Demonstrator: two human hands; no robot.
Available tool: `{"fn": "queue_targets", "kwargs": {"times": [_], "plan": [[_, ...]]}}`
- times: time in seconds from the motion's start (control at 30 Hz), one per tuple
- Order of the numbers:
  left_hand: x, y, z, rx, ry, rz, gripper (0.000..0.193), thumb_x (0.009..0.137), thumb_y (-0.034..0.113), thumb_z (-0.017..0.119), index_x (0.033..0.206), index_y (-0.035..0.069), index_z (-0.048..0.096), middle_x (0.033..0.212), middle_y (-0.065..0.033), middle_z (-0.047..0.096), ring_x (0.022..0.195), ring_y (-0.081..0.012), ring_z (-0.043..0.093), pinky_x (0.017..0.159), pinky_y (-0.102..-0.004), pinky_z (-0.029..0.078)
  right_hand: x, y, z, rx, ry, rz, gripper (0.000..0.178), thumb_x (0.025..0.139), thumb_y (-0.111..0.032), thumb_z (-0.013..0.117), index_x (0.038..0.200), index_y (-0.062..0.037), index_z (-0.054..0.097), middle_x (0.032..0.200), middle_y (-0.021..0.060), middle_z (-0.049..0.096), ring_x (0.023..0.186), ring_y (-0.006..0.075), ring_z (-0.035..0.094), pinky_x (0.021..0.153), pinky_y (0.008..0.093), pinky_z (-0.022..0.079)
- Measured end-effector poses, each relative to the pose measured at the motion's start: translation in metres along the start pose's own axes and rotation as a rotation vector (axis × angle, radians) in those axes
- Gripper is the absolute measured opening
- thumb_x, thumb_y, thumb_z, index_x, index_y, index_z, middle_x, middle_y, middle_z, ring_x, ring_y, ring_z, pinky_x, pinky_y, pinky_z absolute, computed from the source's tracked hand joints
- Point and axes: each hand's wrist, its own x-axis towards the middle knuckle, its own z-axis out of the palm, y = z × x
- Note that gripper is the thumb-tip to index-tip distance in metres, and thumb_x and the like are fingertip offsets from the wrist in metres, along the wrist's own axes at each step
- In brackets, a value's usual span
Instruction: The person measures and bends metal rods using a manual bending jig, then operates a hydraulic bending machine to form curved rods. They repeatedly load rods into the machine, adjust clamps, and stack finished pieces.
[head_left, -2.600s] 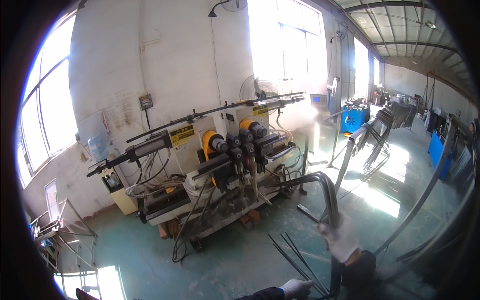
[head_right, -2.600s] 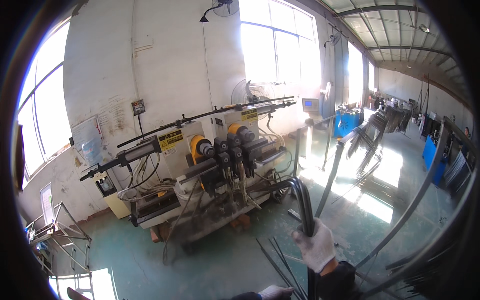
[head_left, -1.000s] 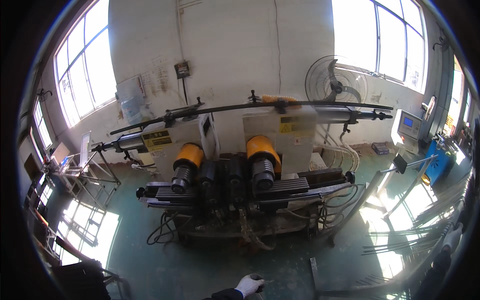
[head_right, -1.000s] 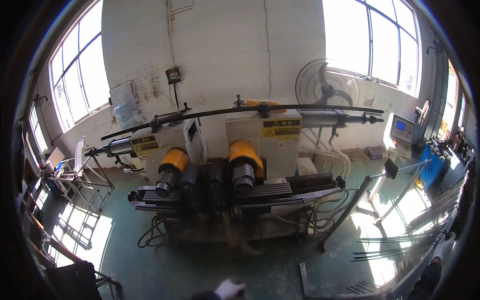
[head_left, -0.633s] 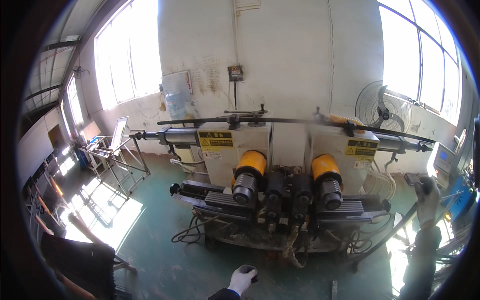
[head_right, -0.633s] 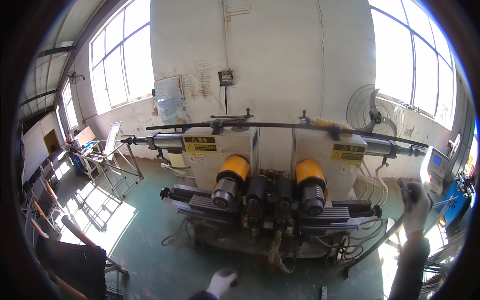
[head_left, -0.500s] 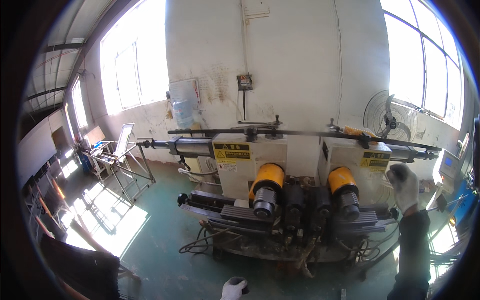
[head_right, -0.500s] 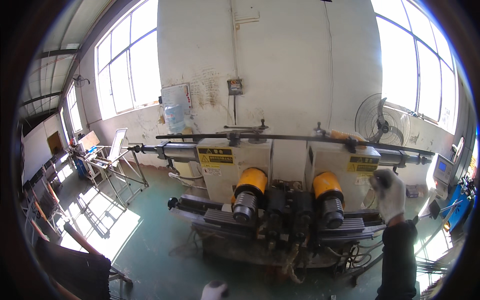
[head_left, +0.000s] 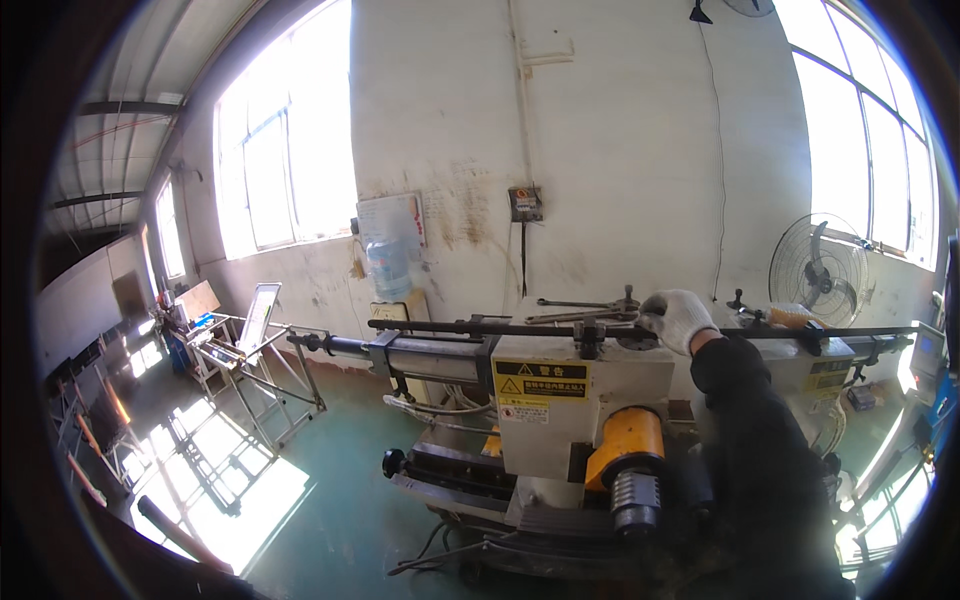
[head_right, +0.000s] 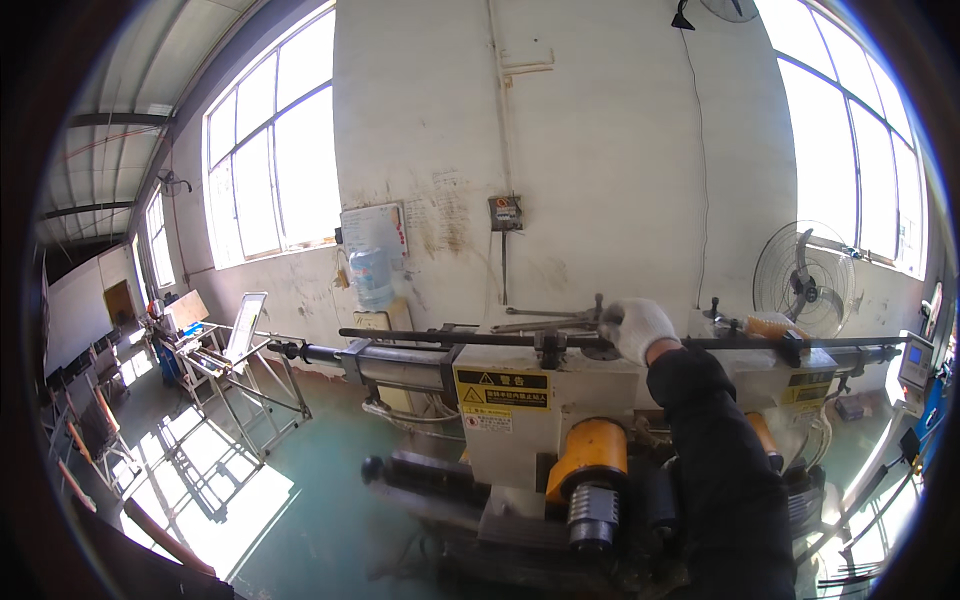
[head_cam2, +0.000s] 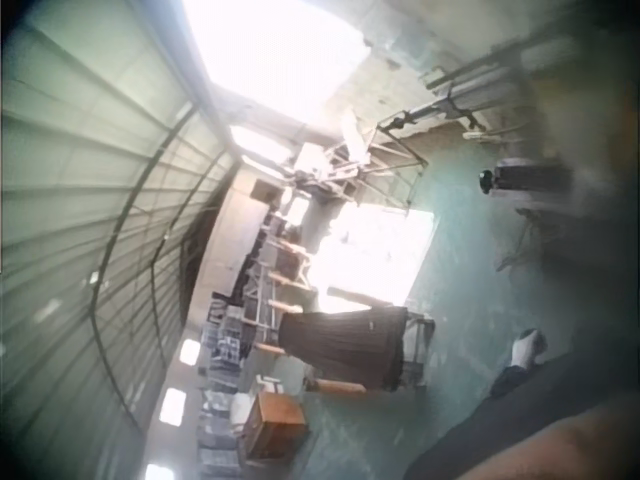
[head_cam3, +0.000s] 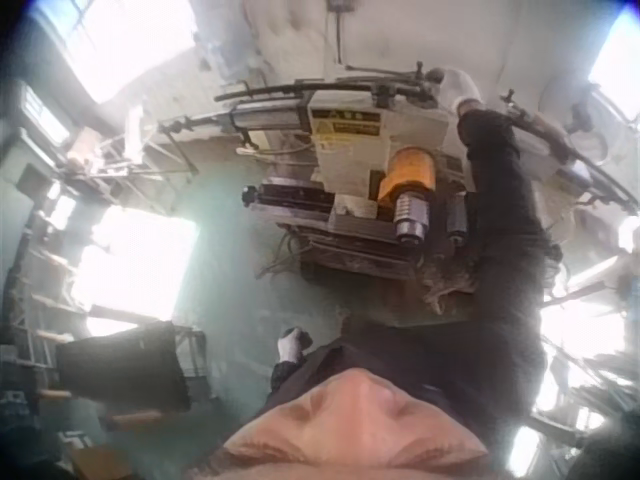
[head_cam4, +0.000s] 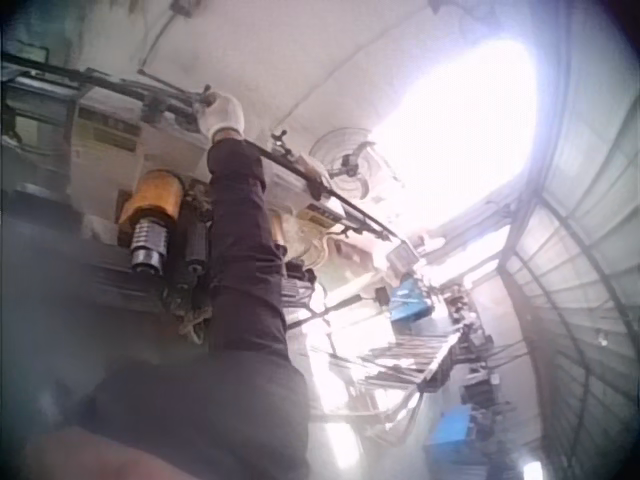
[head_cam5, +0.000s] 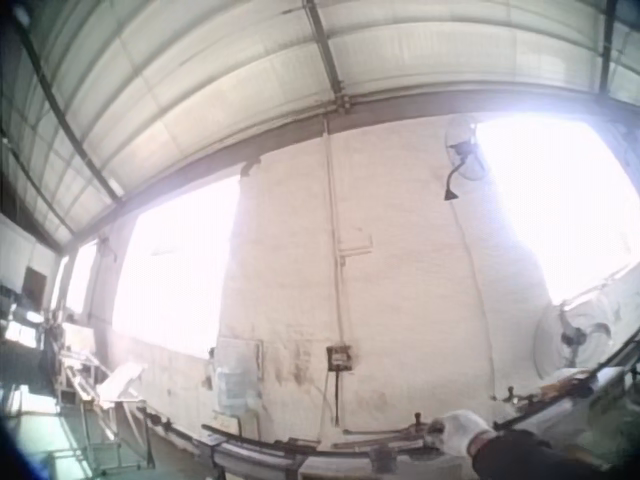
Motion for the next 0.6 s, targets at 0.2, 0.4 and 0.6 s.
{"fn": "queue_targets", "kwargs": {"times": [0.2,0.4,0.6], "plan": [[0.078,0.078,-0.015,-0.046,0.022,0.019,0.017,0.101,0.016,0.076,0.101,-0.001,0.078,0.092,-0.0144,0.078,0.080,-0.0272,0.076,0.074,-0.0440,0.064,0.122,0.046,0.085,-0.080,-0.312,0.162,0.018,0.093,-0.017,0.088,0.110,-0.0147,0.093,0.114,0.0176,0.087,0.114,0.0382,0.082,0.100,0.0458,0.064],[0.135,0.150,-0.046,-0.213,0.194,0.053,0.014,0.103,0.013,0.072,0.101,0.000,0.076,0.087,-0.0126,0.075,0.078,-0.0291,0.076,0.074,-0.0425,0.064,0.184,0.041,0.141,-0.190,-0.505,0.080,0.025,0.095,-0.013,0.083,0.119,-0.0132,0.092,0.123,0.0199,0.086,0.118,0.0395,0.081,0.104,0.0455,0.064],[0.224,0.139,-0.067,-0.015,-0.030,-0.027,0.016,0.106,0.016,0.074,0.103,0.001,0.077,0.090,-0.0125,0.078,0.080,-0.0260,0.077,0.074,-0.0405,0.064,0.184,0.002,0.135,-0.338,-0.463,0.083,0.027,0.096,-0.018,0.084,0.119,-0.0043,0.085,0.119,0.0243,0.084,0.113,0.0431,0.081,0.100,0.0499,0.063]]}}
